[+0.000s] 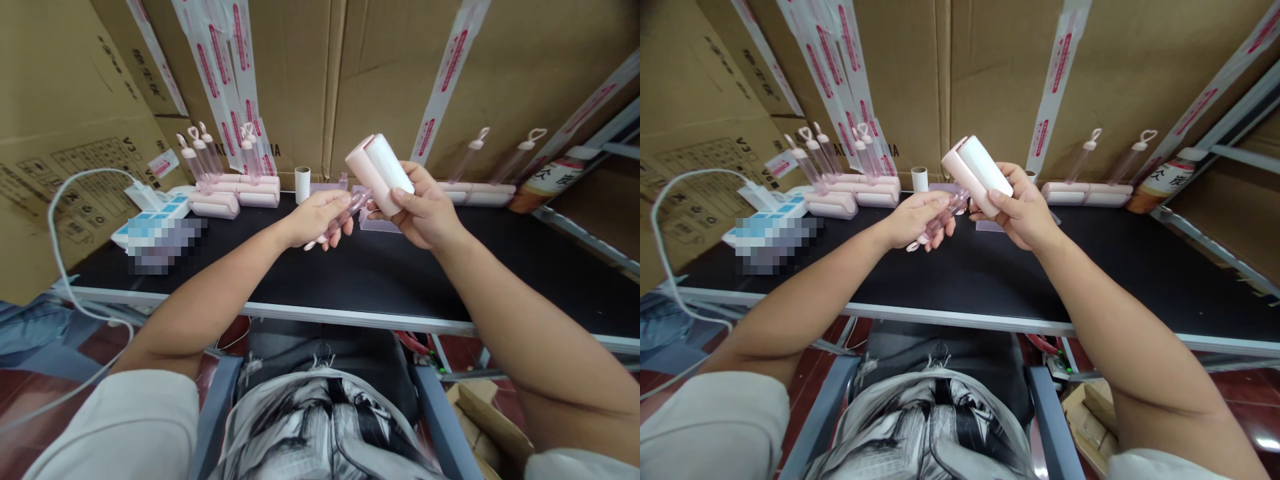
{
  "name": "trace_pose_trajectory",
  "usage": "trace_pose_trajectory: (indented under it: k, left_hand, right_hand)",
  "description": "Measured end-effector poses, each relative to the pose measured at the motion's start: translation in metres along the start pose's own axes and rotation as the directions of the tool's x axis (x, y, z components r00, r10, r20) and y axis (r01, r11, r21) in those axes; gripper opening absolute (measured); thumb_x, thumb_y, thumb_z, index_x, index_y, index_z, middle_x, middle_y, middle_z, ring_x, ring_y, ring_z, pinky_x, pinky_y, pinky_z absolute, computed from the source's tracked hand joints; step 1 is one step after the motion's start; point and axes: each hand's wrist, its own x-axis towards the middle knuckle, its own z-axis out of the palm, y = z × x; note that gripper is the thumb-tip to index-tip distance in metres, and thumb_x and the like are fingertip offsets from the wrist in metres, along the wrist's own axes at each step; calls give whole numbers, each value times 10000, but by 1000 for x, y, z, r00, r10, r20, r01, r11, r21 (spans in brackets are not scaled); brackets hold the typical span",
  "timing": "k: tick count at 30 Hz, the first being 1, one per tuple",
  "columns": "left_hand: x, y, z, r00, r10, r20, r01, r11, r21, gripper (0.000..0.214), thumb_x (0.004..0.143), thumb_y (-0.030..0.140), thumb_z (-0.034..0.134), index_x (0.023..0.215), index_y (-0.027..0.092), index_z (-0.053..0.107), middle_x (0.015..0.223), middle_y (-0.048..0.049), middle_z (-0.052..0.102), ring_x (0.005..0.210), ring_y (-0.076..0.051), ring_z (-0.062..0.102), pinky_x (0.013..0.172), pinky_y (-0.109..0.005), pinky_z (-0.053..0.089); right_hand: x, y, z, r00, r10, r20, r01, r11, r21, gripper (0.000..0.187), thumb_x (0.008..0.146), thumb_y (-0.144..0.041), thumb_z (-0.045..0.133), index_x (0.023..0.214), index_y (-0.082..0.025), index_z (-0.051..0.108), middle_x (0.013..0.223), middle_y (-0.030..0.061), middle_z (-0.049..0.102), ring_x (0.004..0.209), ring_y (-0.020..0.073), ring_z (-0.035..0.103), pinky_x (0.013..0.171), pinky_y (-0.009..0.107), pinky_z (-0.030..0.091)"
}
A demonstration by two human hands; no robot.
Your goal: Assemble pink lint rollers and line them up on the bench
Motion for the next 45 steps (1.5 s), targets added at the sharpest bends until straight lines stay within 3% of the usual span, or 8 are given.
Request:
trace_pose_trajectory:
  k: [7,14,24,32,40,45]
  left_hand:
    - [-5,5,1,999,40,-18,-40,999,9,501,1133,537,555,1454,153,584,712,27,673,395,-75,547,380,-162,371]
    - [-10,12,-1,1000,11,-20,-11,1000,1,591,1142,494,550,1640,178,515,710,39,635,394,-60,500,380,-161,348]
    - [-12,16,-1,999,8,-43,-5,997,75,584,1144,498,540,1629,171,538,670,54,590,385,-53,459,384,-153,339]
    - [-9,15,-1,996,9,-88,6,985,174,527,1157,472,496,1599,196,577,647,55,544,390,-61,448,387,-156,322]
    - [-7,8,-1,994,-28,-102,44,986,159,473,1175,448,450,1534,170,584,661,67,544,381,-56,452,379,-148,321]
    - [-9,12,1,994,-32,-100,46,989,140,428,1177,442,457,1460,156,602,654,71,555,365,-51,451,359,-147,315]
  right_hand:
    - [-1,1,0,999,-46,-12,45,997,-60,680,779,-621,943,1237,-348,521,994,-7,728,756,244,770,563,375,678]
    - [-2,3,3,989,-151,-2,149,982,-118,666,833,-654,903,1277,-358,505,1051,5,729,768,248,768,577,400,678]
    - [-10,-5,10,994,-75,-77,57,974,-220,788,771,-770,879,1345,-390,494,1091,40,729,900,324,777,682,484,684]
    - [-10,-2,13,988,-125,-88,99,961,-258,738,786,-701,899,1314,-364,509,1154,60,730,847,302,762,674,485,677]
    - [-4,11,10,995,-73,-72,53,969,-242,765,787,-698,890,1368,-377,510,1134,53,731,905,332,775,729,528,685]
    - [-2,11,12,996,-55,-74,36,972,-233,777,785,-730,870,1363,-376,490,1059,35,705,844,299,750,687,491,673]
